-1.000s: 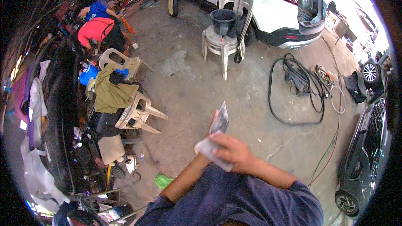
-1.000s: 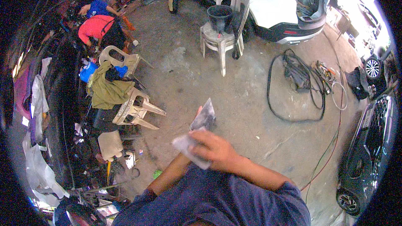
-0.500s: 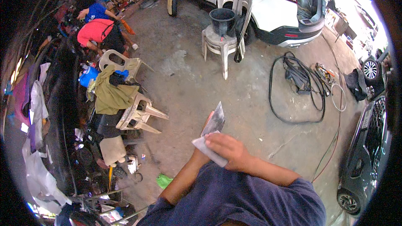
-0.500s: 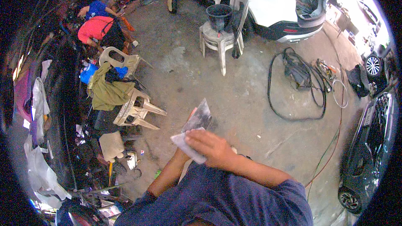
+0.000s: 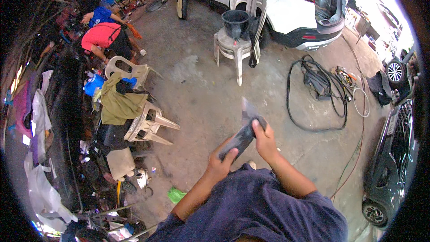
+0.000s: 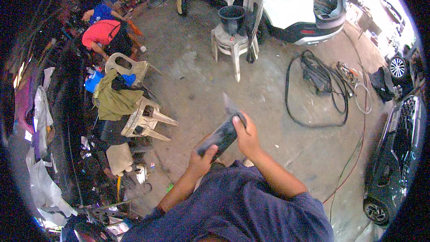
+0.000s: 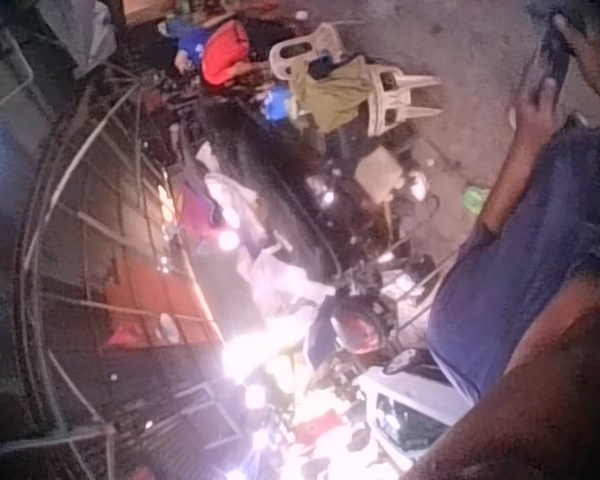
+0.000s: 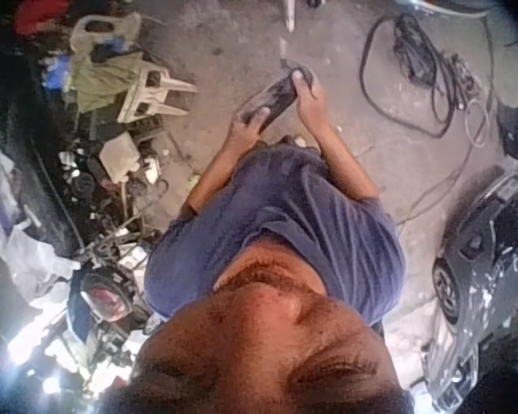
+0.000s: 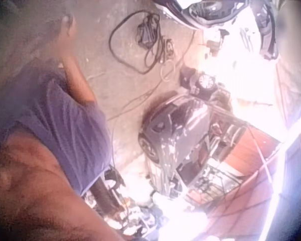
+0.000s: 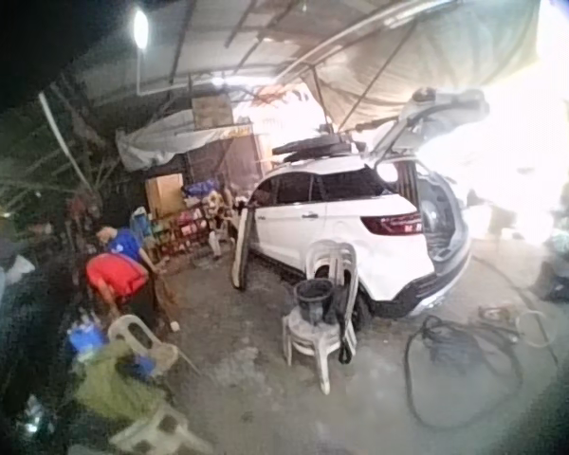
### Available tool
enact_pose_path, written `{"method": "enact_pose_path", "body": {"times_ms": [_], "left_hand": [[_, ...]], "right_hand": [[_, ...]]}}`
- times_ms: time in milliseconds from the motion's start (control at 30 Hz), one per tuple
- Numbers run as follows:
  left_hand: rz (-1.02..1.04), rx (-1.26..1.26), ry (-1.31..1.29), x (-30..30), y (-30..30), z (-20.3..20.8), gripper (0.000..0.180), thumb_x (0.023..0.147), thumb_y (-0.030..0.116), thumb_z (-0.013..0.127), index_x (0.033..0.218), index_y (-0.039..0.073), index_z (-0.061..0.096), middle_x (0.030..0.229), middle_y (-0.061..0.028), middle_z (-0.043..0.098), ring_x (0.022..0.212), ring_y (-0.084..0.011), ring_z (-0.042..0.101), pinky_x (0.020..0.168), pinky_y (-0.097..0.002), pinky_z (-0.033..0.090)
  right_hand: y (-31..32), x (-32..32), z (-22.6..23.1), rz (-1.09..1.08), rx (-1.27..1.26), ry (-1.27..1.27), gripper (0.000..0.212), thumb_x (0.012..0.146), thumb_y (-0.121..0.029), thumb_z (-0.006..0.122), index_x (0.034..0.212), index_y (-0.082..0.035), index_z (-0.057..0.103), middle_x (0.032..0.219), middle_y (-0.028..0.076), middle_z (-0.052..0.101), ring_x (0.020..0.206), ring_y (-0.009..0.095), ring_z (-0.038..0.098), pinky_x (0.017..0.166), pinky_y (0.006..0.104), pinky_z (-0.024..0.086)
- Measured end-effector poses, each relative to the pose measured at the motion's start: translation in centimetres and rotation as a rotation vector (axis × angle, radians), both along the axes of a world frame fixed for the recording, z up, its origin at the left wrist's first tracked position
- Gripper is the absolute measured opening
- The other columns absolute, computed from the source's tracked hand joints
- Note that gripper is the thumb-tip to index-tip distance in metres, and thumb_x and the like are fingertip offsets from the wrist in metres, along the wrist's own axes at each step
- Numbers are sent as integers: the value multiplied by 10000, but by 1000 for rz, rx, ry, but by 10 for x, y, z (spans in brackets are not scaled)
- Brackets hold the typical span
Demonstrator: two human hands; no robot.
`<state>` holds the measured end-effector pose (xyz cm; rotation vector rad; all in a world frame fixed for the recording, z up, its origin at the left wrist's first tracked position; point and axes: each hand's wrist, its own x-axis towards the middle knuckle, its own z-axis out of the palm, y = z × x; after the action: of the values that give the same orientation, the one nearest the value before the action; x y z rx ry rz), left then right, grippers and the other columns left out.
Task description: The person handles a sanding sheet and a small red tool, then walks through a garage to retrieve a paint can. They return to the starting area and continue handling the sanding sheet and tool, preparing materials for a task.
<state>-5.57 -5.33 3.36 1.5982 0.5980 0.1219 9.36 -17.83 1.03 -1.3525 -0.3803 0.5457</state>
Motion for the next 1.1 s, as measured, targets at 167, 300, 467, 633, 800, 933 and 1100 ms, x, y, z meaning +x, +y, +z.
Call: {"method": "enact_pose_path", "body": {"times_ms": [167, 300, 467, 633, 800, 933, 1100], "left_hand": [[451, -19, -416, 20, 28, -23, 505, 947, 174, 686, 1396, 6, 525, 1430, -144, 505, 1279, -172, 496, 1041, -336, 439], [203, 480, -311, 13, 11, -51, 696, 972, 188, 640, 1551, 43, 281, 1461, -197, 459, 1394, -263, 400, 1133, -380, 359], [-95, 164, -251, 3, 3, -28, 758, 998, 221, 586, 1599, 57, 154, 1515, -173, 422, 1408, -286, 392, 1181, -360, 291], [-54, -205, -424, 9, 4, -47, 761, 948, 183, 605, 1585, 39, 215, 1585, -138, 345, 1450, -277, 359, 1210, -378, 262], [-117, 329, -332, 1, -15, 2, 774, 903, 57, 569, 1586, 44, 205, 1576, -191, 352, 1434, -292, 390, 1199, -395, 289], [-57, 139, -326, 9, 2, -36, 792, 882, 54, 577, 1586, 49, 213, 1541, -232, 403, 1440, -325, 391, 1186, -404, 302], [-222, 265, -206, -13, -14, 3, 806, 891, 25, 559, 1604, 66, 186, 1540, -203, 430, 1402, -269, 441, 1151, -369, 334]], "right_hand": [[-10, -48, 26, 38, 215, 110, 398, 1033, -232, 517, 1321, 39, 562, 1285, 88, 614, 1193, 188, 555, 1075, 341, 388], [-3, -69, -1, 132, 214, -46, 441, 1023, -243, 513, 1347, 55, 540, 1345, 133, 582, 1237, 233, 548, 1101, 363, 376], [-4, -42, 20, 189, 149, 7, 450, 954, -182, 588, 1345, 39, 557, 1358, 173, 587, 1270, 290, 555, 1098, 387, 398], [-3, -59, 44, 384, 101, -1064, 567, 795, -14, 625, 1359, -39, 571, 1352, 210, 603, 1258, 388, 573, 1070, 451, 444], [4, -35, 27, 77, -39, -925, 470, 810, -6, 612, 1280, -12, 614, 1317, 212, 622, 1224, 393, 591, 1045, 478, 455], [3, -55, 26, 159, 48, -1042, 421, 855, -12, 590, 1275, 10, 603, 1271, 222, 637, 1169, 422, 614, 1021, 493, 470], [11, -11, 11, 2, -110, -207, 391, 1000, -159, 515, 1342, 27, 543, 1292, 179, 622, 1214, 306, 587, 1043, 436, 440]]}}
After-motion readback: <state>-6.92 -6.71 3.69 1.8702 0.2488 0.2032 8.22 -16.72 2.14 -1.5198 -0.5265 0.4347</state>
